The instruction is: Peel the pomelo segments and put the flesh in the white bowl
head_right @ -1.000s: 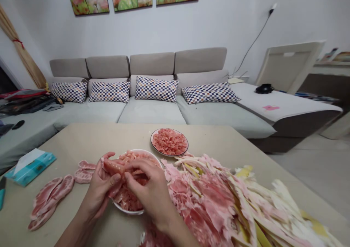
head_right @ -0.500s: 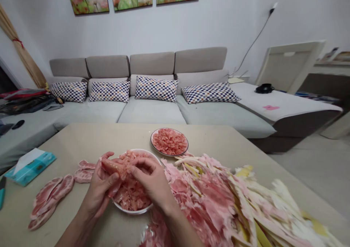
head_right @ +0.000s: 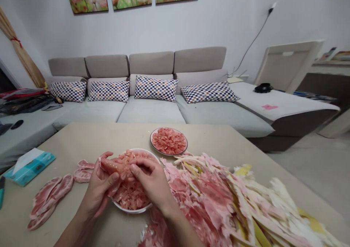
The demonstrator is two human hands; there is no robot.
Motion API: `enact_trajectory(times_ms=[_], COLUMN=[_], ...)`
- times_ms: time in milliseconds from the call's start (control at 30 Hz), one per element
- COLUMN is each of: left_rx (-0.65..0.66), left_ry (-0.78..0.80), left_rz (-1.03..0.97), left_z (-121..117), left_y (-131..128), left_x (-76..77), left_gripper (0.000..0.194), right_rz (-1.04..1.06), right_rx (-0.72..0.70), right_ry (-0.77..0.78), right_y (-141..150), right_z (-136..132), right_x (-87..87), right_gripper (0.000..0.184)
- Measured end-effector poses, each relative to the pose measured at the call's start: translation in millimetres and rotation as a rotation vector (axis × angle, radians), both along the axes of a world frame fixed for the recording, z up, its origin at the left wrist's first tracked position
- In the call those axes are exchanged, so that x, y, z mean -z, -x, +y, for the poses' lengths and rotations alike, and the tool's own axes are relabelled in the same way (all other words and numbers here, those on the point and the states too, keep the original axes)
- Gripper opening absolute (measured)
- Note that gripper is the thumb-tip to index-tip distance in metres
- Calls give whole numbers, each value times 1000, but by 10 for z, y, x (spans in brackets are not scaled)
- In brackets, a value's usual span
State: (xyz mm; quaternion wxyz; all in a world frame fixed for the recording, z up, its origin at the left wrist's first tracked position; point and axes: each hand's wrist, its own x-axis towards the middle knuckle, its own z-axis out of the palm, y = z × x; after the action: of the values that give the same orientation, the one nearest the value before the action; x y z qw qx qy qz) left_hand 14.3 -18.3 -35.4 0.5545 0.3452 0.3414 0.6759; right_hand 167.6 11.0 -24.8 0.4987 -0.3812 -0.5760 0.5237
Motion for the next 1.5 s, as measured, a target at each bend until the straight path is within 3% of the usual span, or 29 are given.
enact_trajectory(times_ms=[100, 200, 533, 733, 867, 1100, 1267, 1500], left_rx=[3, 5, 52, 62, 28, 14, -24, -80], left_ry=[-8, -17, 36, 48, -5, -143, -184, -188], left_rz=[1, 6, -37, -25, 30, 190, 229, 248], left_z=[3, 23, 13, 27, 25, 15, 16, -4], left_y=[28, 77, 104, 102, 59, 27, 12, 1], left_x=[-9, -1, -2, -4, -1, 22, 21, 19], left_gripper=[63, 58, 62, 64, 67, 65, 65, 66], right_rz=[210, 306, 151, -277, -346, -436, -478, -490], right_rx=[-70, -31, -101, 64, 153, 165, 174, 148], right_ry=[136, 167, 109, -208, -383, -671, -731, -671], right_y=[-14, -95, -211, -167, -132, -98, -98, -116], right_z=[27, 51, 37, -2, -93, -237, -257, -252], right_x=[34, 7, -91, -132, -203, -246, -234, -258], right_gripper=[30, 29, 26, 17, 17, 19, 18, 18])
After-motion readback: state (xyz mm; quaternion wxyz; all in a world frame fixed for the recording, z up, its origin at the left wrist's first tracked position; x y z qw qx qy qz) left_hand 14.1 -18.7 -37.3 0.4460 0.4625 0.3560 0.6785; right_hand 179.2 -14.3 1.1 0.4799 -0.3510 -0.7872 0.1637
